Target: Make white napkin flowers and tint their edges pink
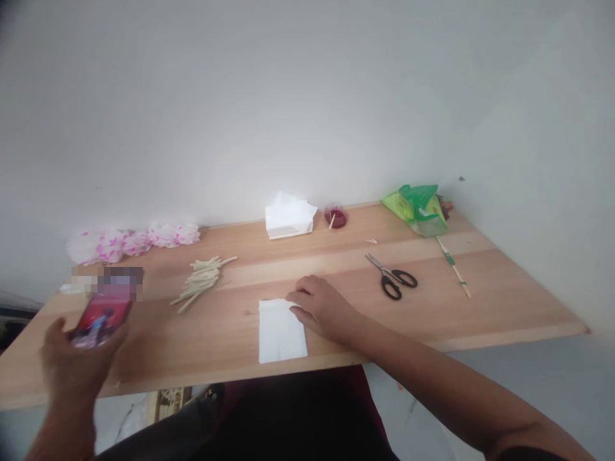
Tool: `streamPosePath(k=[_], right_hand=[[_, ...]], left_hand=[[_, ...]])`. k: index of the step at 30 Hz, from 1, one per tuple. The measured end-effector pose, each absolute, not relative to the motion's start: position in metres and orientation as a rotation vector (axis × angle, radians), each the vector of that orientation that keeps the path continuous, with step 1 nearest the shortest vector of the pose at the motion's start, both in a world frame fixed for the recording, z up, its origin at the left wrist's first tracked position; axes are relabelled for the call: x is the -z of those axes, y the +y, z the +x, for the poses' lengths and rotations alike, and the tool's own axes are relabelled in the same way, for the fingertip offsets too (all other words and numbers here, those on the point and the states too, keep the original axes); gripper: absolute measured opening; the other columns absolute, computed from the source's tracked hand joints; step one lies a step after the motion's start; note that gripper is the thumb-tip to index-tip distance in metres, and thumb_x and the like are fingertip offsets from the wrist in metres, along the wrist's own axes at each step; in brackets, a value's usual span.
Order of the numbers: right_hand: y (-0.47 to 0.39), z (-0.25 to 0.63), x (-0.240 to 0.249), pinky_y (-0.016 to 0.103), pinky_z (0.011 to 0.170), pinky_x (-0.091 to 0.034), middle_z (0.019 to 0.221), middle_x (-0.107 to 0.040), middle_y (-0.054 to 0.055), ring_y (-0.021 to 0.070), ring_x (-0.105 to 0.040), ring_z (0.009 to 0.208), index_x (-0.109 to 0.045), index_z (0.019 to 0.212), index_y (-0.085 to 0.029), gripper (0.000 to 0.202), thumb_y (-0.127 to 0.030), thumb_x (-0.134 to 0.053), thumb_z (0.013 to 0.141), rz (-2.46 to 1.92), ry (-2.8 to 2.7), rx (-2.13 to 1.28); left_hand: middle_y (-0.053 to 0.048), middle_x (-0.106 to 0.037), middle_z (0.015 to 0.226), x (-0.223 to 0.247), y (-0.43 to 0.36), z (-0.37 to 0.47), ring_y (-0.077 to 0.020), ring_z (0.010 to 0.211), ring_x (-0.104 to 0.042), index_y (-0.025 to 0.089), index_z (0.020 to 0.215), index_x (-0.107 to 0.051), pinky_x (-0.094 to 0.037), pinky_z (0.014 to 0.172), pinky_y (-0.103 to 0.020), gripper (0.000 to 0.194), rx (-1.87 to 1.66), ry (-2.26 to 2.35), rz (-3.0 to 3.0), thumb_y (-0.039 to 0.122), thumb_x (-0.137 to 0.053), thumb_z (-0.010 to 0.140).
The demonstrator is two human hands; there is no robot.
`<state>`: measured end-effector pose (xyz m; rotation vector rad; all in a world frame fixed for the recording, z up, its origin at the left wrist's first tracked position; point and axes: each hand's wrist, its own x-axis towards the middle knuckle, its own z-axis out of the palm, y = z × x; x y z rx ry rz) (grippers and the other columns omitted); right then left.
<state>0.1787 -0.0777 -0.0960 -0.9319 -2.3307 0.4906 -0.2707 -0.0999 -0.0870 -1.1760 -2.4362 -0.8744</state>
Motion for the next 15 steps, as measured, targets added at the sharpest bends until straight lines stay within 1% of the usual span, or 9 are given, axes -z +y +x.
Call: streamPosePath(k=[1, 3, 4, 6, 8, 9, 12, 14, 15], right_hand=[[-0.075, 0.177, 0.092, 0.038, 0.081, -0.046, 0.097, -0.058, 0.011, 0.0211, -0.053, 0.091, -0.063, 0.103, -0.016, 0.019, -0.021, -0.051, 0.09, -0.947, -2.249, -0.554], [-0.067, 0.17, 0.084, 0.038, 0.083, -0.047, 0.1, -0.06, 0.011, 0.0208, -0.056, 0.092, -0.06, 0.111, -0.017, 0.025, -0.028, -0.05, 0.091, -0.977, -2.041, -0.749], [-0.062, 0.164, 0.081, 0.038, 0.083, -0.048, 0.102, -0.061, 0.011, 0.0204, -0.058, 0.091, -0.057, 0.115, -0.018, 0.029, -0.033, -0.049, 0.092, -0.992, -1.905, -0.889], [-0.049, 0.149, 0.075, 0.039, 0.088, -0.048, 0.111, -0.062, 0.011, 0.0199, -0.06, 0.097, -0.049, 0.125, -0.02, 0.038, -0.042, -0.04, 0.095, -0.959, -1.587, -1.279], [-0.036, 0.131, 0.07, 0.041, 0.091, -0.048, 0.115, -0.062, 0.012, 0.0195, -0.062, 0.097, -0.045, 0.129, -0.02, 0.048, -0.051, -0.031, 0.096, -0.885, -1.166, -1.622], [-0.03, 0.122, 0.068, 0.042, 0.092, -0.047, 0.115, -0.063, 0.012, 0.0194, -0.063, 0.098, -0.044, 0.129, -0.02, 0.05, -0.054, -0.028, 0.096, -0.85, -0.989, -1.738], [-0.019, 0.108, 0.063, 0.042, 0.095, -0.045, 0.111, -0.066, 0.012, 0.0202, -0.063, 0.099, -0.051, 0.121, -0.016, 0.053, -0.053, -0.021, 0.097, -0.699, -0.637, -1.838], [-0.016, 0.11, 0.063, 0.043, 0.097, -0.045, 0.109, -0.068, 0.011, 0.0214, -0.063, 0.1, -0.053, 0.117, -0.015, 0.055, -0.053, -0.019, 0.097, -0.635, -0.528, -1.869], [-0.016, 0.114, 0.063, 0.044, 0.097, -0.044, 0.107, -0.068, 0.011, 0.022, -0.064, 0.1, -0.054, 0.116, -0.015, 0.056, -0.053, -0.018, 0.097, -0.62, -0.511, -1.891]], left_hand=[[-0.003, -0.055, 0.09, 0.085, -0.094, -0.249, -0.0271, 0.087, -0.054, 0.014, 0.133, -0.041, -0.046, 0.082, -0.049, 0.109, 0.898, -2.44, -1.265, 0.038, -0.083, 0.035], [-0.007, -0.054, 0.099, 0.081, -0.082, -0.198, -0.0261, 0.088, -0.055, 0.012, 0.136, -0.036, -0.047, 0.082, -0.046, 0.111, 1.081, -2.416, -1.456, 0.036, -0.083, 0.039], [-0.009, -0.053, 0.104, 0.079, -0.076, -0.171, -0.0259, 0.092, -0.054, 0.013, 0.138, -0.032, -0.046, 0.085, -0.045, 0.106, 1.186, -2.378, -1.594, 0.038, -0.081, 0.048], [-0.009, -0.051, 0.108, 0.077, -0.066, -0.118, -0.0256, 0.095, -0.054, 0.016, 0.138, -0.032, -0.046, 0.087, -0.045, 0.099, 1.371, -2.329, -1.779, 0.037, -0.079, 0.053], [-0.011, -0.047, 0.114, 0.079, -0.06, -0.074, -0.0251, 0.1, -0.053, 0.018, 0.139, -0.03, -0.046, 0.089, -0.043, 0.097, 1.635, -2.273, -1.938, 0.032, -0.078, 0.056], [-0.011, -0.046, 0.115, 0.08, -0.058, -0.056, -0.0255, 0.103, -0.052, 0.019, 0.139, -0.03, -0.045, 0.09, -0.043, 0.098, 1.749, -2.242, -2.009, 0.03, -0.078, 0.056], [-0.011, -0.046, 0.115, 0.085, -0.058, -0.021, -0.0289, 0.113, -0.047, 0.021, 0.136, -0.037, -0.037, 0.101, -0.046, 0.092, 1.862, -2.247, -2.128, 0.029, -0.081, 0.055], [-0.009, -0.047, 0.119, 0.085, -0.06, -0.013, -0.0296, 0.118, -0.044, 0.023, 0.134, -0.041, -0.034, 0.104, -0.044, 0.096, 2.066, -2.271, -2.149, 0.027, -0.085, 0.05], [-0.008, -0.048, 0.12, 0.085, -0.06, -0.012, -0.029, 0.118, -0.045, 0.024, 0.134, -0.041, -0.036, 0.103, -0.042, 0.097, 2.248, -2.33, -2.144, 0.026, -0.086, 0.048]])
